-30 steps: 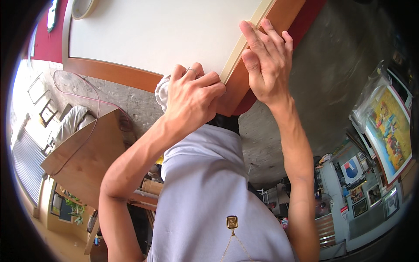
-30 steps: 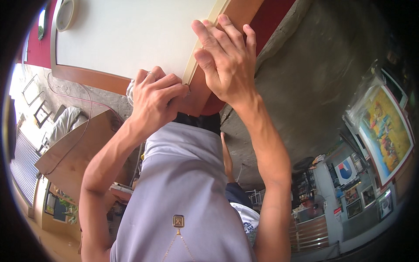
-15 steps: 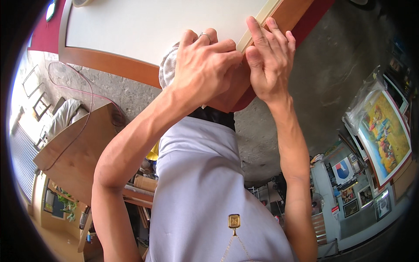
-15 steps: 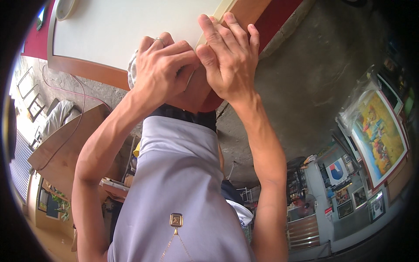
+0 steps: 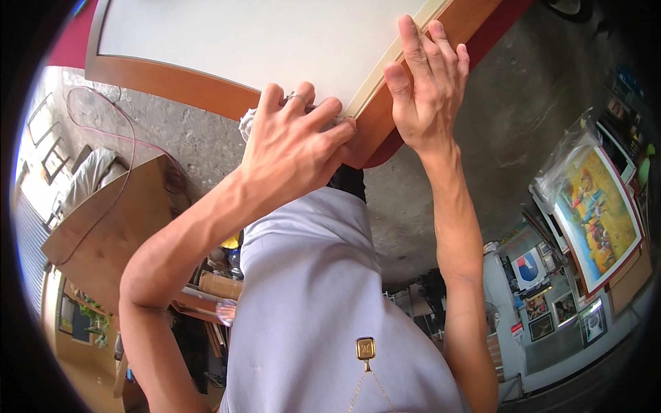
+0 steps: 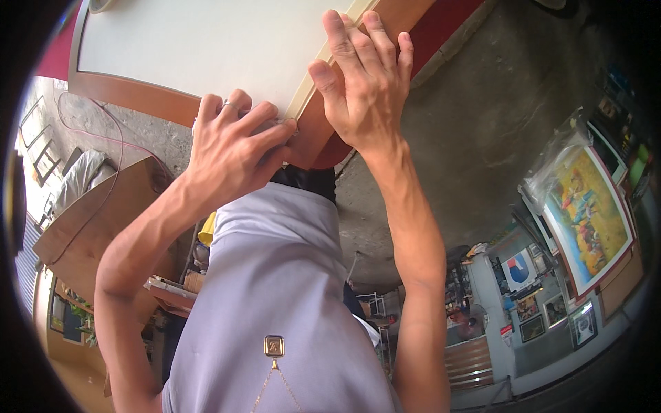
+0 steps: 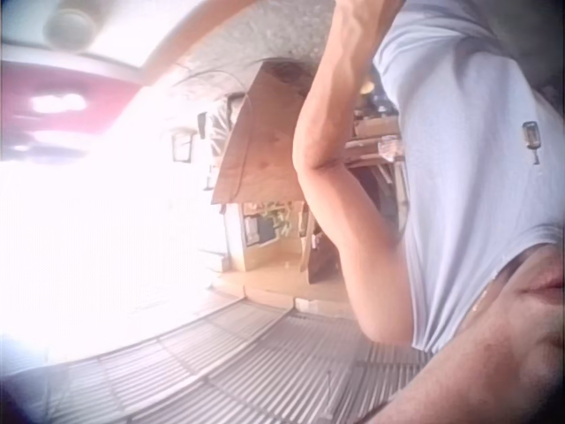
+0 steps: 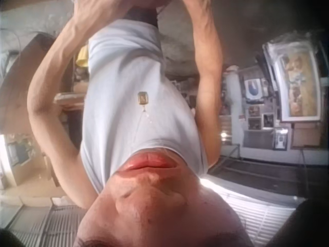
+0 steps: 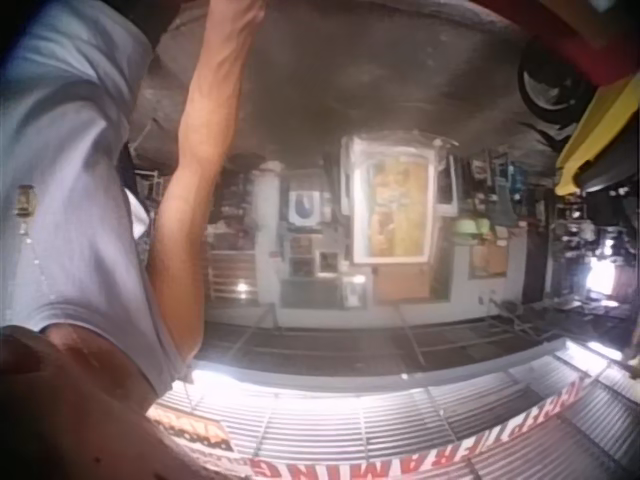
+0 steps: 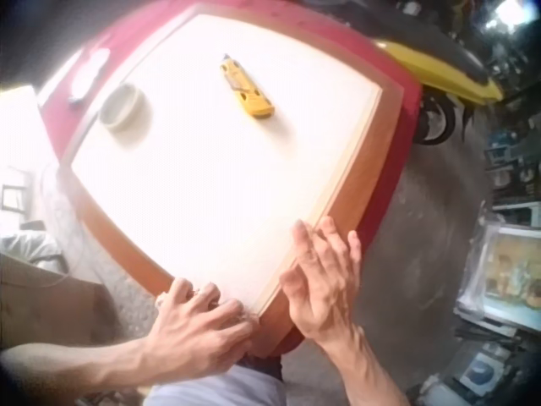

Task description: The person places a wooden frame on a red table, then applies masking tape along the inner edge of the frame. They use a utility knife to trim the tape flush with the frame and wipe the surface with a cloth. The person repeats the taping and trimming process on multiple sides of the frame.

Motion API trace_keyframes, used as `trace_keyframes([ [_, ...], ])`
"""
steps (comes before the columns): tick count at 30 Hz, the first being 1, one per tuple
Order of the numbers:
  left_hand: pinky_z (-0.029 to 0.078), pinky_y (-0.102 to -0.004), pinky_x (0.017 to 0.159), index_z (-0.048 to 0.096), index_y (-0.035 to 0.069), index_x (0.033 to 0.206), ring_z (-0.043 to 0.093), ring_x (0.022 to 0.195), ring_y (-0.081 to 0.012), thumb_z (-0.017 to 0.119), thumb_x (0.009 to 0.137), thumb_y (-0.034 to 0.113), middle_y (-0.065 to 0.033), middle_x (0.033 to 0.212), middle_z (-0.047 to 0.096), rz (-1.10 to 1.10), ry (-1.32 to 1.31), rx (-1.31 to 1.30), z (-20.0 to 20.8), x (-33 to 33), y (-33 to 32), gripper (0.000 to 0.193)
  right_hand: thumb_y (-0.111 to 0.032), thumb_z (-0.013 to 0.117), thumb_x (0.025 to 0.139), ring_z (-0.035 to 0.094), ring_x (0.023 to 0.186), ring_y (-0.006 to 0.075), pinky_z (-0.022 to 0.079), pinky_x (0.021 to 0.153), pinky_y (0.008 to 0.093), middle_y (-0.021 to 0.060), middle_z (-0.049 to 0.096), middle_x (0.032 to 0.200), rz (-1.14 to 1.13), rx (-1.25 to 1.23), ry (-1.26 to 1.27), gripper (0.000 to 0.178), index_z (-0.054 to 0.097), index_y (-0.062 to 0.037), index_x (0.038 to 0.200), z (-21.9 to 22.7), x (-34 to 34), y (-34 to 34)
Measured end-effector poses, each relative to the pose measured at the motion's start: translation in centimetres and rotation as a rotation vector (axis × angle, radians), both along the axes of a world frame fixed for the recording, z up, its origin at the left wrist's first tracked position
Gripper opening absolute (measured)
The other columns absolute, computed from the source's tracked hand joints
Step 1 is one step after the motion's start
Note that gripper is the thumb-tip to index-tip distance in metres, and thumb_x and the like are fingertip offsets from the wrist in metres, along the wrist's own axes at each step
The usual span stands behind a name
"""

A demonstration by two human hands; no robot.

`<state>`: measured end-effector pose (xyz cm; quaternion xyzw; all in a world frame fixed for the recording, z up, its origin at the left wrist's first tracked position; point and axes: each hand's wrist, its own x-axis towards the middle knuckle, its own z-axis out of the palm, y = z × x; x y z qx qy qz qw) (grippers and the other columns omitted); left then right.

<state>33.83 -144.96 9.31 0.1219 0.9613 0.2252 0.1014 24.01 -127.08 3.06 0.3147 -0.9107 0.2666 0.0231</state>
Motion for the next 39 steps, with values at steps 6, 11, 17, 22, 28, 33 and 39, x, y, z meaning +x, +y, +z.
trace_keyframes([
  [6, 0.039, -0.0373, 0.078, 0.071, 0.019, 0.084, 0.056, 0.097, -0.0189, 0.071, 0.067, 0.018, 0.0031, 0.087, 0.059, -0.181, -0.087, -0.06, 0.0, -1.1, -0.7, 0.017, -0.049, 0.046, 0.096, 0.046, 0.128, 0.0272, 0.021, 0.11, 0.0542, 0.0037, 0.062, 0.126, 0.003, -0.004, 0.011, 0.052, 0.055, -0.0158, 0.136, -0.1, -0.1, 0.2],
  [11, 0.039, -0.0379, 0.086, 0.073, 0.018, 0.079, 0.056, 0.097, -0.0164, 0.072, 0.062, 0.014, 0.0037, 0.088, 0.062, -0.19, -0.073, -0.127, 0.7, -3.1, -5.0, 0.018, -0.048, 0.049, 0.096, 0.041, 0.134, 0.0279, 0.019, 0.112, 0.0558, 0.004, 0.058, 0.132, 0.034, 0.021, -0.032, 0.052, 0.053, -0.0182, 0.137, 0.1, -0.4, 0.8],
  [17, 0.038, -0.0425, 0.094, 0.072, 0.018, 0.088, 0.053, 0.112, -0.0232, 0.071, 0.064, 0.011, 0.0023, 0.106, 0.063, -0.019, 0.314, -0.32, -0.3, -3.9, -11.1, 0.024, -0.043, 0.058, 0.092, 0.044, 0.131, 0.0277, 0.021, 0.112, 0.0527, 0.0039, 0.058, 0.131, 0.048, 0.066, -0.04, 0.047, 0.06, -0.0156, 0.13, 1.0, 0.1, 0.3],
  [22, 0.033, -0.0465, 0.1, 0.073, 0.023, 0.098, 0.047, 0.123, -0.0265, 0.069, 0.058, 0.018, -0.0006, 0.121, 0.059, 0.199, 0.415, -0.082, -2.8, -0.2, -6.0, 0.04, -0.036, 0.069, 0.085, 0.054, 0.114, 0.0262, 0.033, 0.099, 0.0471, 0.005, 0.064, 0.112, -0.004, 0.135, 0.058, 0.036, 0.067, -0.0101, 0.11, 3.1, -1.2, -1.6],
  [28, 0.041, -0.0426, 0.087, 0.068, 0.017, 0.099, 0.052, 0.106, -0.0269, 0.076, 0.066, 0.023, -0.0037, 0.111, 0.056, 0.137, 0.239, 0.226, -4.1, 2.7, -1.9, 0.035, -0.026, 0.074, 0.078, 0.058, 0.098, 0.0283, 0.041, 0.087, 0.0444, 0.0084, 0.061, 0.104, 0.048, -0.074, 0.089, 0.035, 0.066, -0.008, 0.106, 5.0, -8.1, -10.4],
  [33, 0.043, -0.0394, 0.087, 0.07, 0.019, 0.095, 0.053, 0.105, -0.0272, 0.08, 0.067, 0.024, -0.0041, 0.11, 0.057, 0.301, 0.244, 0.291, -4.7, 2.6, -2.8, 0.03, -0.022, 0.059, 0.091, 0.06, 0.101, 0.034, 0.047, 0.09, 0.0439, 0.0215, 0.062, 0.109, 0.032, 0.245, 0.088, 0.033, 0.057, -0.0038, 0.119, 3.0, -16.4, -18.0],
  [39, 0.037, -0.0347, 0.092, 0.07, 0.023, 0.101, 0.054, 0.107, -0.0203, 0.078, 0.072, 0.033, 0.0002, 0.12, 0.061, 0.584, 0.307, 0.263, -5.5, 5.0, -2.2, 0.032, -0.02, 0.062, 0.092, 0.062, 0.073, 0.0219, 0.05, 0.064, 0.0319, 0.0164, 0.063, 0.094, -0.009, -0.296, -0.705, 0.039, 0.055, 0.0014, 0.123, 4.4, -20.3, -13.0],
])
